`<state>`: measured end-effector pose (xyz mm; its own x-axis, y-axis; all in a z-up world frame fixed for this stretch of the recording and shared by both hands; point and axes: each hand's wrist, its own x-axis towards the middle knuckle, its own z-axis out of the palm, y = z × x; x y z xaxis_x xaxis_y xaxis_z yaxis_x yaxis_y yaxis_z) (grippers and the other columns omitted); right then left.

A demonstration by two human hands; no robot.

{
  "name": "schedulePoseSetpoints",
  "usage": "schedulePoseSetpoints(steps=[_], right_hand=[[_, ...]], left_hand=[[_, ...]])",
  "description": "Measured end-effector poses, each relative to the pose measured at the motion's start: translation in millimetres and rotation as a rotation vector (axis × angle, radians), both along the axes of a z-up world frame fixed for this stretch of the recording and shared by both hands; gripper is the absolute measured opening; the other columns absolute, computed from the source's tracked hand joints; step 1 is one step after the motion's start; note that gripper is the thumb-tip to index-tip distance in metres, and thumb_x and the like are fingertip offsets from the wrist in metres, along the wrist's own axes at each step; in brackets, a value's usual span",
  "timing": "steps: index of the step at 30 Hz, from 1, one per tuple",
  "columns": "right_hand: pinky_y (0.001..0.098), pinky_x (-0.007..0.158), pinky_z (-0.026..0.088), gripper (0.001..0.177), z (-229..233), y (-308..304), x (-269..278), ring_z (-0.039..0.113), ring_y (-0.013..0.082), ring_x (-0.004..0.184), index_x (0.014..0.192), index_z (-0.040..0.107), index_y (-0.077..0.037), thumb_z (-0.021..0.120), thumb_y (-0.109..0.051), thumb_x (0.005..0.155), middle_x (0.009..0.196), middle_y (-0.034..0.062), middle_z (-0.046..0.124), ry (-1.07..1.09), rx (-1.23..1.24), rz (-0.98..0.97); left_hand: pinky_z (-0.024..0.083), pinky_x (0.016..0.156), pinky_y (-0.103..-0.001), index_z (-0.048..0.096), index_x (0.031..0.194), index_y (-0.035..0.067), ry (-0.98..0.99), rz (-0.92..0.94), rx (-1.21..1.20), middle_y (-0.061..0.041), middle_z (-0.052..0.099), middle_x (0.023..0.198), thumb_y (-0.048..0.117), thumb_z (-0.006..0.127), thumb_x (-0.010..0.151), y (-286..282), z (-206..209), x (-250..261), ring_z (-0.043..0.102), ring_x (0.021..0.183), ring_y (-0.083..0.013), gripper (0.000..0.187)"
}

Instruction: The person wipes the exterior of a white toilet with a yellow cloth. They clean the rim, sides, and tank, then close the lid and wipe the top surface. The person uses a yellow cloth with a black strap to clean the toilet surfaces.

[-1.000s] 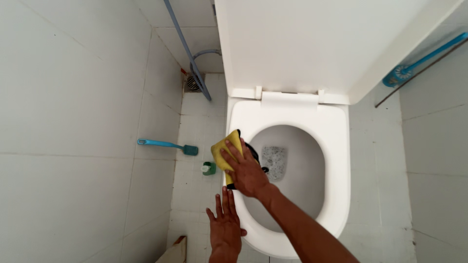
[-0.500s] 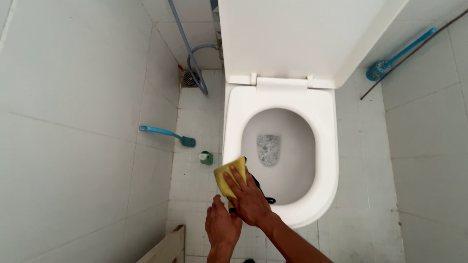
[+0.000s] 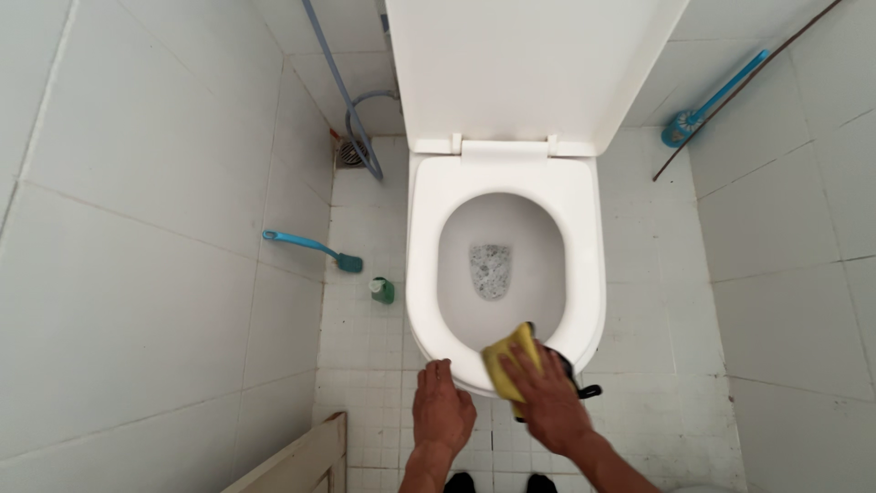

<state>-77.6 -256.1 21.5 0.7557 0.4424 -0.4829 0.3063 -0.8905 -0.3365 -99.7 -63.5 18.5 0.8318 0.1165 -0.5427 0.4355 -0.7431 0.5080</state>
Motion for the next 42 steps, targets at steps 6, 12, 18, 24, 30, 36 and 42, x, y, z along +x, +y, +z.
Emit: schedulePoseSetpoints(steps=[6, 12, 18, 24, 30, 36, 42], right_hand=[[0.0517, 0.126, 0.017, 0.093, -11.1, -67.2, 18.1, 0.005, 0.0402, 0.154, 0.164, 0.017, -0.023, 0.064, -0.006, 0.086, 0.173, 0.0066, 0.009, -0.073, -0.178, 0.022], [0.0467, 0.122, 0.027, 0.08, -11.3, -91.7, 45.1, 0.011, 0.0397, 0.152, 0.161, 0.029, -0.024, 0.06, -0.007, 0.089, 0.166, 0.003, 0.016, -0.092, -0.071, -0.05], [0.0461, 0.104, 0.047, 0.047, 12.7, -84.1, 49.2, 0.06, 0.0366, 0.112, 0.148, 0.044, -0.015, 0.045, -0.015, 0.101, 0.148, 0.0068, 0.053, 0.141, 0.043, -0.469], [0.047, 0.096, 0.05, 0.036, 79.6, -82.9, 34.8, 0.064, 0.0341, 0.105, 0.123, 0.057, -0.008, 0.043, -0.033, 0.103, 0.111, 0.0173, 0.064, 0.098, 0.06, -0.539], [0.0494, 0.096, 0.048, 0.043, 144.8, -63.1, 18.4, 0.062, 0.0373, 0.106, 0.118, 0.057, -0.006, 0.038, -0.041, 0.102, 0.112, 0.0188, 0.064, 0.097, 0.114, -0.699], [0.0494, 0.09, 0.049, 0.045, 219.3, -42.6, 8.9, 0.06, 0.0392, 0.1, 0.119, 0.055, -0.001, 0.035, -0.036, 0.102, 0.111, 0.0239, 0.061, 0.074, 0.388, -0.796], [0.039, 0.08, 0.054, 0.042, 324.3, -15.9, -3.1, 0.067, 0.0249, 0.09, 0.121, 0.052, 0.004, 0.048, -0.032, 0.099, 0.106, 0.0201, 0.067, 0.137, 0.689, -0.959]], left_hand=[[0.042, 0.111, -0.041, 0.041, 0.145, -0.002, 0.095, -0.112, -0.014, -0.013, 0.039, 0.151, 0.009, 0.057, 0.092, -27.8, -0.5, -6.7, 0.043, 0.133, -0.0306, 0.057], [0.043, 0.112, -0.04, 0.047, 0.142, -0.001, 0.105, -0.091, -0.066, -0.013, 0.044, 0.148, 0.013, 0.057, 0.094, -45.7, 9.9, -3.2, 0.045, 0.135, -0.0299, 0.05], [0.051, 0.103, -0.04, 0.061, 0.13, 0.004, 0.086, 0.054, -0.155, -0.014, 0.064, 0.126, 0.017, 0.058, 0.096, -50.5, 56.3, 8.2, 0.063, 0.116, -0.0305, 0.037], [0.057, 0.091, -0.037, 0.067, 0.124, 0.006, 0.098, 0.019, -0.284, -0.012, 0.077, 0.106, 0.024, 0.058, 0.096, -57.8, 144.7, 21.7, 0.074, 0.095, -0.0262, 0.034], [0.057, 0.087, -0.037, 0.066, 0.123, 0.005, 0.05, -0.055, -0.317, -0.013, 0.075, 0.107, 0.031, 0.062, 0.096, -64.1, 237.5, 18.7, 0.073, 0.092, -0.0254, 0.038], [0.058, 0.082, -0.036, 0.066, 0.119, 0.001, -0.039, 0.017, -0.476, -0.012, 0.075, 0.107, 0.031, 0.059, 0.097, -57.6, 310.1, -3.8, 0.072, 0.088, -0.0218, 0.038], [0.06, 0.077, -0.037, 0.043, 0.132, -0.001, -0.002, 0.139, -0.527, -0.016, 0.068, 0.11, 0.036, 0.073, 0.089, -44.9, 390.9, -18.1, 0.072, 0.089, -0.0217, 0.064]])
